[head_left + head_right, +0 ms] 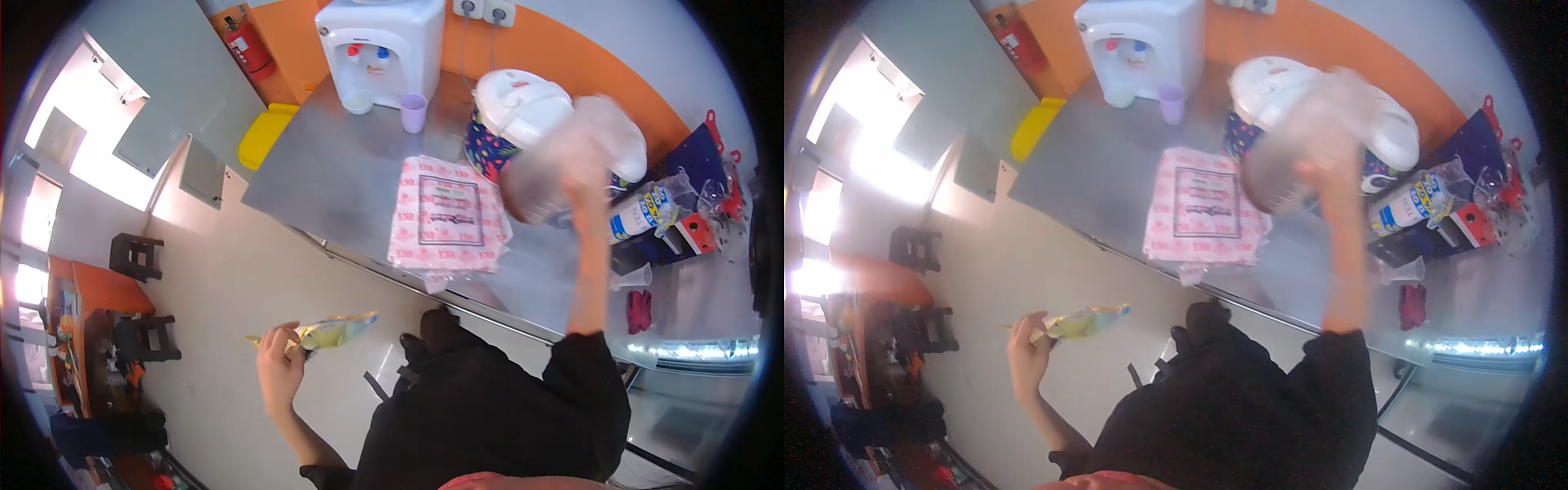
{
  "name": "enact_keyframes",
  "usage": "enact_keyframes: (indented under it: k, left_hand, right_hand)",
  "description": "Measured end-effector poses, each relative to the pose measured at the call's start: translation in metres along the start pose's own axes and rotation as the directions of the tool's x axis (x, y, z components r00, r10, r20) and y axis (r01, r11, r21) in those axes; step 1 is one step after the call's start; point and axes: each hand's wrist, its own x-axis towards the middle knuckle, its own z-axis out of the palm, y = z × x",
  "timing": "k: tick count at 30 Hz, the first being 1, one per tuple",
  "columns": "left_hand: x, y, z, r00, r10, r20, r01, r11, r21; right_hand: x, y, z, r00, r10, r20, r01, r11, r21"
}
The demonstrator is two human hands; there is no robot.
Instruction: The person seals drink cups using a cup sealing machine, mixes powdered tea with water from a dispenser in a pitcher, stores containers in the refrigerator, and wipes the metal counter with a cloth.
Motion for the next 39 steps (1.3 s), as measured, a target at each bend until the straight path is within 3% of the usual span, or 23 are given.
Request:
enact_keyframes:
  k: [1,2,3,5,6,8,10,13,16,18,19,21,24,27,30,31,34,37,39]
  left_hand:
    - [0.018,-0.008,-0.007,1.000,0.011,-0.022,-0.012,1.000,-0.027]
    - [0.037,-0.014,-0.013,0.999,0.018,-0.044,-0.020,0.998,-0.054]
    - [0.056,-0.015,-0.018,0.999,-0.027,-0.046,0.021,0.992,-0.121]
    - [0.096,-0.016,-0.024,0.993,-0.109,-0.043,0.095,0.964,-0.247]
    - [0.113,-0.024,-0.025,0.997,-0.030,-0.070,0.015,0.980,-0.199]
    - [0.152,-0.039,-0.026,0.986,0.135,-0.102,-0.145,0.985,-0.093]
    - [0.187,-0.054,-0.027,0.995,0.095,-0.042,-0.100,0.982,-0.163]
    - [0.222,-0.079,-0.023,0.990,0.121,0.070,-0.102,0.967,-0.234]
    - [0.256,-0.100,-0.025,0.977,0.102,0.185,-0.043,0.954,-0.297]
    - [0.272,-0.109,-0.027,0.973,0.026,0.230,0.050,0.947,-0.318]
    - [0.284,-0.115,-0.028,0.978,0.069,0.198,0.006,0.933,-0.359]
    - [0.300,-0.128,-0.033,0.980,0.145,0.133,-0.075,0.902,-0.425]
    - [0.332,-0.157,-0.046,0.972,0.068,0.225,0.074,0.819,-0.569]
    - [0.382,-0.169,-0.067,0.968,0.240,0.068,-0.182,0.865,-0.467]
    - [0.436,-0.191,-0.086,0.944,0.330,-0.007,-0.298,0.842,-0.449]
    - [0.454,-0.196,-0.088,0.947,0.321,0.004,-0.280,0.830,-0.483]
    - [0.515,-0.198,-0.077,0.960,0.267,0.090,-0.171,0.804,-0.570]
    - [0.564,-0.187,-0.051,0.950,0.232,0.209,-0.046,0.766,-0.642]
    - [0.590,-0.184,-0.020,0.937,0.271,0.221,-0.027,0.687,-0.726]
  right_hand:
    - [0.028,-0.035,0.035,0.975,0.218,0.029,-0.198,0.811,0.551]
    - [0.051,-0.068,0.071,0.932,0.358,0.064,-0.237,0.464,0.854]
    - [0.069,-0.099,0.108,0.932,0.353,0.079,-0.199,0.318,0.927]
    - [0.088,-0.153,0.206,0.934,0.331,0.137,-0.205,0.181,0.962]
    - [0.107,-0.182,0.222,0.945,0.291,0.148,-0.149,-0.016,0.989]
    - [0.119,-0.231,0.281,0.908,0.334,0.252,-0.245,-0.065,0.967]
    - [0.136,-0.266,0.308,0.887,0.337,0.315,-0.338,0.009,0.941]
    - [0.154,-0.301,0.352,0.864,0.335,0.375,-0.394,-0.013,0.919]
    - [0.169,-0.314,0.363,0.890,0.292,0.350,-0.373,0.027,0.927]
    - [0.159,-0.307,0.389,0.801,0.452,0.393,-0.504,0.154,0.850]
    - [0.164,-0.295,0.406,0.763,0.523,0.381,-0.552,0.221,0.804]
    - [0.174,-0.274,0.428,0.538,0.755,0.376,-0.770,0.258,0.583]
    - [0.146,-0.251,0.527,0.420,0.706,0.570,-0.832,0.049,0.552]
    - [0.151,-0.252,0.546,0.361,0.709,0.606,-0.830,-0.051,0.555]
    - [0.180,-0.258,0.502,0.224,0.691,0.687,-0.755,-0.322,0.571]
    - [0.187,-0.259,0.494,0.170,0.726,0.667,-0.739,-0.353,0.573]
    - [0.196,-0.251,0.491,0.151,0.712,0.686,-0.834,-0.280,0.475]
    - [0.188,-0.243,0.510,0.209,0.710,0.673,-0.856,-0.200,0.477]
    - [0.191,-0.245,0.500,0.171,0.704,0.689,-0.809,-0.299,0.506]
